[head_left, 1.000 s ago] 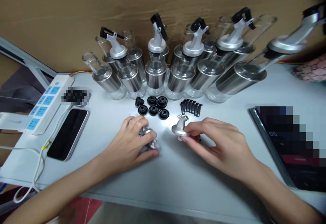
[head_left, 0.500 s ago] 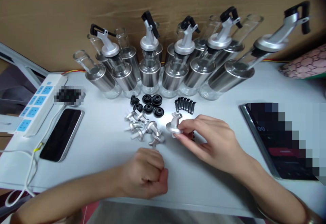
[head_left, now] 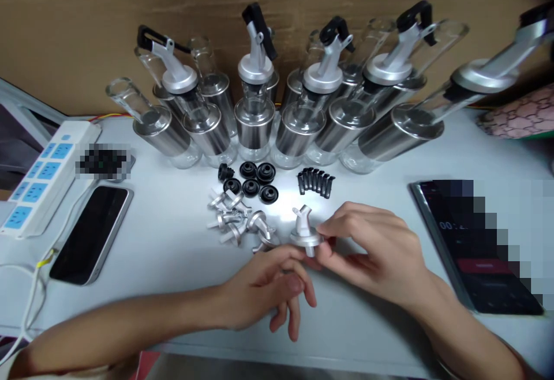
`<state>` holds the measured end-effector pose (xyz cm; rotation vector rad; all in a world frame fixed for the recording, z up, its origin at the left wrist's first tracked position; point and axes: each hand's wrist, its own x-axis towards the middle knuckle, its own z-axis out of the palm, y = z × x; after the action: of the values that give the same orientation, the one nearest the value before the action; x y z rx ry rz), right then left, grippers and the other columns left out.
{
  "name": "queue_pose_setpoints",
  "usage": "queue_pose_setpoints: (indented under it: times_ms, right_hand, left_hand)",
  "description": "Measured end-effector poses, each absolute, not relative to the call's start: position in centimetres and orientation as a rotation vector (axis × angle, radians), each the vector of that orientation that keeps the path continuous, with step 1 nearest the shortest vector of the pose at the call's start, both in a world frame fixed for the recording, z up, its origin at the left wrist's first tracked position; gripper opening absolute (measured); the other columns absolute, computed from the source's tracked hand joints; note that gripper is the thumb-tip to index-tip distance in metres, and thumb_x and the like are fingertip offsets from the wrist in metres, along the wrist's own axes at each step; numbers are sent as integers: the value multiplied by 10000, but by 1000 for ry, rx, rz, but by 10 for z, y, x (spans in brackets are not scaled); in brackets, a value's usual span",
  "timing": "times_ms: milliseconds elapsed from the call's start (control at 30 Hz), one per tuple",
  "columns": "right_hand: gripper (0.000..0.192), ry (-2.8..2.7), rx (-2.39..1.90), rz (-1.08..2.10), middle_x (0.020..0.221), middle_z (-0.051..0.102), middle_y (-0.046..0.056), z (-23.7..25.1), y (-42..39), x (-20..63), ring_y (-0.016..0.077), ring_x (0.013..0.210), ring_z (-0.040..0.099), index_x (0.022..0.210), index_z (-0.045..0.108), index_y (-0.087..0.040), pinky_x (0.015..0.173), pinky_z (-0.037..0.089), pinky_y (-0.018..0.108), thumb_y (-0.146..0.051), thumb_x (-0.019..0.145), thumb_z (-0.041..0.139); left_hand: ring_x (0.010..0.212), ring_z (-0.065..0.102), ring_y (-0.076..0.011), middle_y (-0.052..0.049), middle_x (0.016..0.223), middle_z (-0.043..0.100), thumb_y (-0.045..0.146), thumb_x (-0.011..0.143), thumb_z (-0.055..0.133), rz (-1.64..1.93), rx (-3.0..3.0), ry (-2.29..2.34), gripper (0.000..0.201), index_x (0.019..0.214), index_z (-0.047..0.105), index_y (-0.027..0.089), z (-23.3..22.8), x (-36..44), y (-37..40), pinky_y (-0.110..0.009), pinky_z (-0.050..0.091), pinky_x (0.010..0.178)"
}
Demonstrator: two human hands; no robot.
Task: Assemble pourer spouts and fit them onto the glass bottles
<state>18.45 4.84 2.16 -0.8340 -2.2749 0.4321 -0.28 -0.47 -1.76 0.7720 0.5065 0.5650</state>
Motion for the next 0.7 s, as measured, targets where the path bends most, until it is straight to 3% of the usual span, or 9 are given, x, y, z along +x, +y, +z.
queue_pose_setpoints:
  times_ms: [233, 400, 567, 700]
  right_hand:
    - [110, -2370, -714, 573, 547, 560, -37, 22, 47, 181, 108, 476, 485, 751, 523, -195, 517, 385, 252, -136, 837, 558]
    - [90, -2213, -940, 624, 632, 613, -3, 33, 58, 203, 119, 552, 541, 776, 557, -188, 540, 406, 251, -114, 827, 562]
    - [69, -2401, -1116, 726, 768, 649, 29, 32, 67, 215, 178, 739, 584, 821, 622, -179, 716, 438, 323, -130, 820, 574]
    - [88, -2471, -1103, 820, 819, 626, 44, 25, 66, 214, 204, 794, 559, 840, 648, -186, 762, 424, 361, -154, 828, 567]
  left_hand:
    - [435, 492, -36, 25, 622, 528, 598, 912, 465, 564, 845, 668, 479, 785, 512, 139, -16, -3, -8, -146, 355, 419]
    - [457, 533, -50, -3, 636, 558, 581, 903, 505, 592, 744, 691, 489, 727, 538, 127, -17, -6, -10, -159, 335, 421]
    - [480, 559, -57, -7, 650, 569, 589, 875, 547, 602, 708, 707, 485, 741, 546, 123, -14, -5, -9, -154, 356, 436]
    - [482, 569, -55, -6, 663, 576, 593, 863, 562, 596, 702, 720, 478, 760, 540, 127, -15, -5, -8, -146, 366, 441]
